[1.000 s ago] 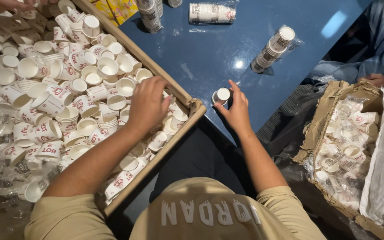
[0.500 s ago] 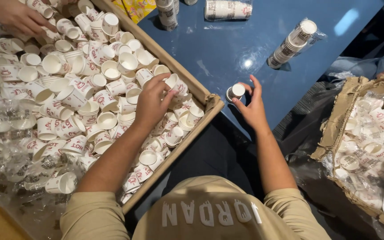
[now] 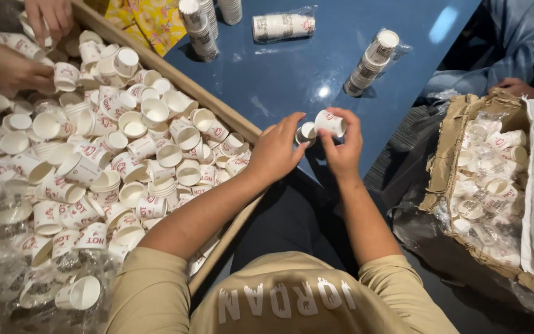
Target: The recorder is stacking and packing small paper cups into plastic sleeves or containers.
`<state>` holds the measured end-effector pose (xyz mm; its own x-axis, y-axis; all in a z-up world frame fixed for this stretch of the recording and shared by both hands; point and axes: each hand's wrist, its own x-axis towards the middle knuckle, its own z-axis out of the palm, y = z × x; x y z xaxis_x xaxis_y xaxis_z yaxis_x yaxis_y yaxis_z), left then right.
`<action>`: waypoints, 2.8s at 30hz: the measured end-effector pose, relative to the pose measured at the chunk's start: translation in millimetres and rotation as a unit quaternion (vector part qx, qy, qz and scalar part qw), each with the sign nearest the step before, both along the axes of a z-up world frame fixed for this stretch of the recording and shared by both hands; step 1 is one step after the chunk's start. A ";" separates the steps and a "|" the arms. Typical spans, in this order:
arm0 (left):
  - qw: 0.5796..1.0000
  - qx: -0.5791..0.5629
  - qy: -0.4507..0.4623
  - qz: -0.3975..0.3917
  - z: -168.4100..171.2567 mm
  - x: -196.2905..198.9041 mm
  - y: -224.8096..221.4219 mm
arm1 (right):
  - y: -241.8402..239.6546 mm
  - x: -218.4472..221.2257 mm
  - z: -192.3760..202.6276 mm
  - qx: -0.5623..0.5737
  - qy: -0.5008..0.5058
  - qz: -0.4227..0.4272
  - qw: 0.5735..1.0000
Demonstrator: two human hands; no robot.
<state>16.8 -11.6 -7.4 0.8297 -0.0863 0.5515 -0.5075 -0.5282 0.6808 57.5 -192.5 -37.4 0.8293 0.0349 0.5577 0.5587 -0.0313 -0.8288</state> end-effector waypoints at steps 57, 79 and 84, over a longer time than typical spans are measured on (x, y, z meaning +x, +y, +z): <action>0.927 0.295 0.231 0.005 21.4 38.7 -22.0 | 2.9 7.5 -34.9 -0.324 0.004 0.061 0.944; 0.871 0.344 0.329 0.125 31.9 -8.0 116.2 | 24.4 11.4 -58.2 -0.301 0.064 -0.074 0.949; 0.840 0.472 0.209 0.165 -55.7 -8.4 123.9 | 19.3 4.9 -51.8 -0.332 0.114 -0.157 0.923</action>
<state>8.4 112.3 -63.1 0.9986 -0.0488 0.0199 -0.0480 -0.9981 -0.0387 62.3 -173.2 -89.2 0.9501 0.0443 0.3087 0.2488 -0.7045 -0.6647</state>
